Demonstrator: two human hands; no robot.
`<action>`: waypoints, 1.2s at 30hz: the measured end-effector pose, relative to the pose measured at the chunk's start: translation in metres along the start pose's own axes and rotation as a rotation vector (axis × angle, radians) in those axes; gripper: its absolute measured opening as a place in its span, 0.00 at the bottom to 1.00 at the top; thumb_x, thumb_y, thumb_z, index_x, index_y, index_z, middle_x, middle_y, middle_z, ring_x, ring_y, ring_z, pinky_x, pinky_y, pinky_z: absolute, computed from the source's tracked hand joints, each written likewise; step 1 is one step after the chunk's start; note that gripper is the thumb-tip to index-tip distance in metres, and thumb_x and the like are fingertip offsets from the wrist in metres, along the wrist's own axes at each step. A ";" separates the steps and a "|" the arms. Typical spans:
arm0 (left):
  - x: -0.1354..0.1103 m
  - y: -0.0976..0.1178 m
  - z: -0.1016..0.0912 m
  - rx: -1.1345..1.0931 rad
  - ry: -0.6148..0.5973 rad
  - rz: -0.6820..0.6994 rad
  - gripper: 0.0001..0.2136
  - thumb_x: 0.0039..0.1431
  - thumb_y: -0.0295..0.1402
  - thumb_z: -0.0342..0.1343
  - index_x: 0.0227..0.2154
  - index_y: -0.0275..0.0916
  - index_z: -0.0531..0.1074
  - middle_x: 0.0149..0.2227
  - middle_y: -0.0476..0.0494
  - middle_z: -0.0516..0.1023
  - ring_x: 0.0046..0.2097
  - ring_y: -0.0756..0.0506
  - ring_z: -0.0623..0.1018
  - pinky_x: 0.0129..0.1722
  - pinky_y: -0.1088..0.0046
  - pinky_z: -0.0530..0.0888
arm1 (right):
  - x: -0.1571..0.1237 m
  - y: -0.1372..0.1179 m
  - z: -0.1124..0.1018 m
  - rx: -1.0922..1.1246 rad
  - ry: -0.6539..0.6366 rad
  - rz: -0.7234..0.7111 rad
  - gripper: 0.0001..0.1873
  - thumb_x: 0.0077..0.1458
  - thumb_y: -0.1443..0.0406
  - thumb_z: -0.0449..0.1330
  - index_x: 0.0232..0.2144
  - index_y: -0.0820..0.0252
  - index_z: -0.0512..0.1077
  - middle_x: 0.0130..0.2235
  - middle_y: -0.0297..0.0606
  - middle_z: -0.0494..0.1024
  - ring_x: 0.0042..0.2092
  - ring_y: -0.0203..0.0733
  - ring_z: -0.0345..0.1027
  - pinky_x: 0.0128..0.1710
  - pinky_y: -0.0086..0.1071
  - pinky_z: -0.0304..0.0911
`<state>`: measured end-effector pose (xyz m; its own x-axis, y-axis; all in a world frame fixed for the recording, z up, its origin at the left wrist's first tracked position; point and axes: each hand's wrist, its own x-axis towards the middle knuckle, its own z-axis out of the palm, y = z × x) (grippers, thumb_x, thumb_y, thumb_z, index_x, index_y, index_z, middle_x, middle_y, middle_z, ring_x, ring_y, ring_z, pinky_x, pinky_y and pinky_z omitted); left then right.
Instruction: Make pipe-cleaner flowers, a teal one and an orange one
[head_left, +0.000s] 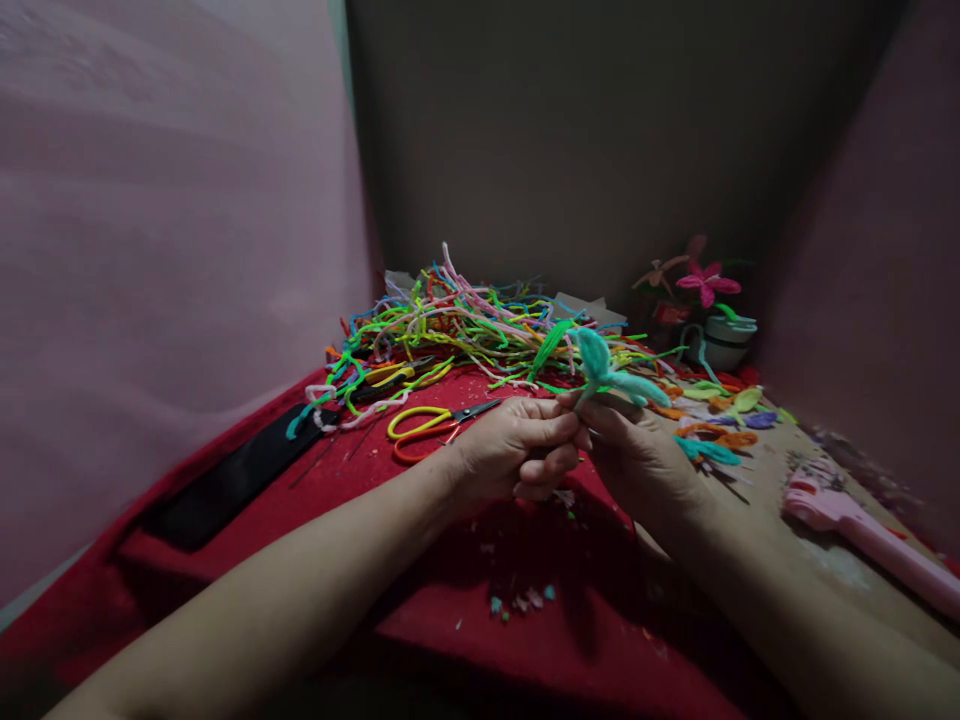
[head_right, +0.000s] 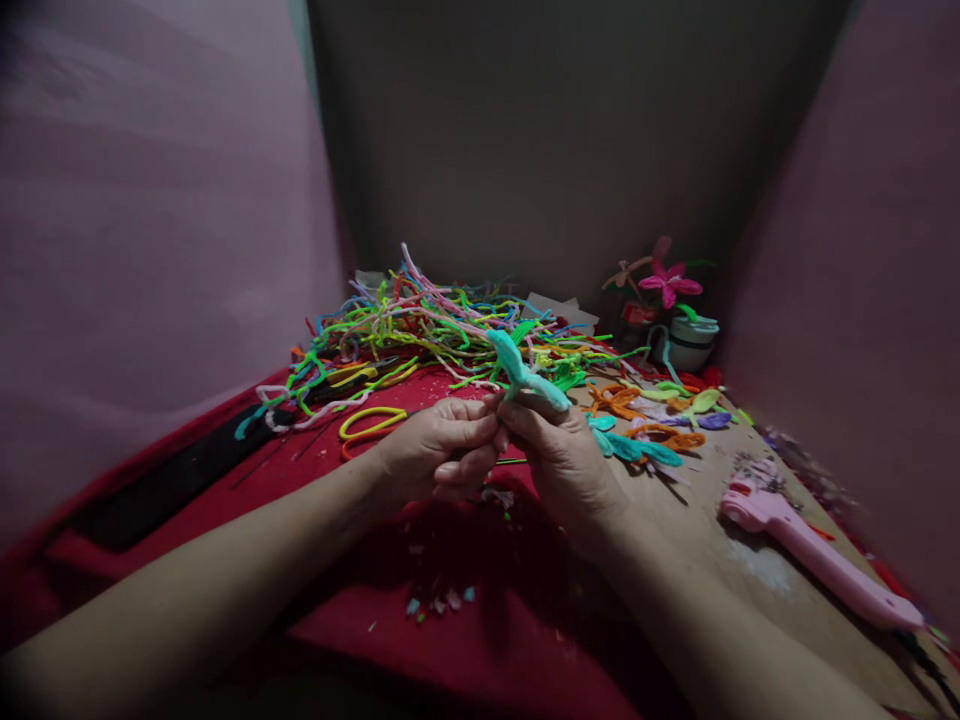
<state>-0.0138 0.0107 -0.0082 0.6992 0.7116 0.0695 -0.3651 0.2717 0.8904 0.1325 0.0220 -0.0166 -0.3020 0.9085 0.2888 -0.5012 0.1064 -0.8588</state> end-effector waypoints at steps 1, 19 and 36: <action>0.000 0.000 0.000 0.011 0.013 -0.003 0.09 0.57 0.36 0.52 0.28 0.34 0.68 0.13 0.57 0.61 0.11 0.58 0.54 0.09 0.84 0.53 | 0.000 0.001 0.000 -0.005 0.014 -0.006 0.04 0.42 0.64 0.65 0.21 0.58 0.74 0.22 0.29 0.70 0.26 0.33 0.62 0.30 0.29 0.61; 0.004 -0.005 0.015 0.729 0.471 0.174 0.16 0.54 0.42 0.52 0.18 0.36 0.63 0.16 0.55 0.61 0.18 0.56 0.59 0.19 0.79 0.56 | -0.001 0.012 -0.004 -0.130 0.117 0.020 0.04 0.45 0.63 0.64 0.25 0.57 0.74 0.25 0.30 0.72 0.24 0.32 0.60 0.24 0.28 0.59; 0.002 -0.003 0.008 0.157 0.246 0.042 0.11 0.54 0.37 0.54 0.25 0.34 0.66 0.16 0.57 0.59 0.14 0.59 0.50 0.13 0.83 0.48 | -0.001 0.007 -0.005 -0.045 0.076 0.018 0.05 0.46 0.63 0.64 0.23 0.58 0.72 0.23 0.29 0.68 0.25 0.31 0.58 0.25 0.26 0.58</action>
<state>-0.0066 0.0058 -0.0072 0.5082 0.8611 0.0134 -0.2774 0.1489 0.9491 0.1335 0.0234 -0.0247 -0.2474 0.9384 0.2414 -0.4583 0.1062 -0.8825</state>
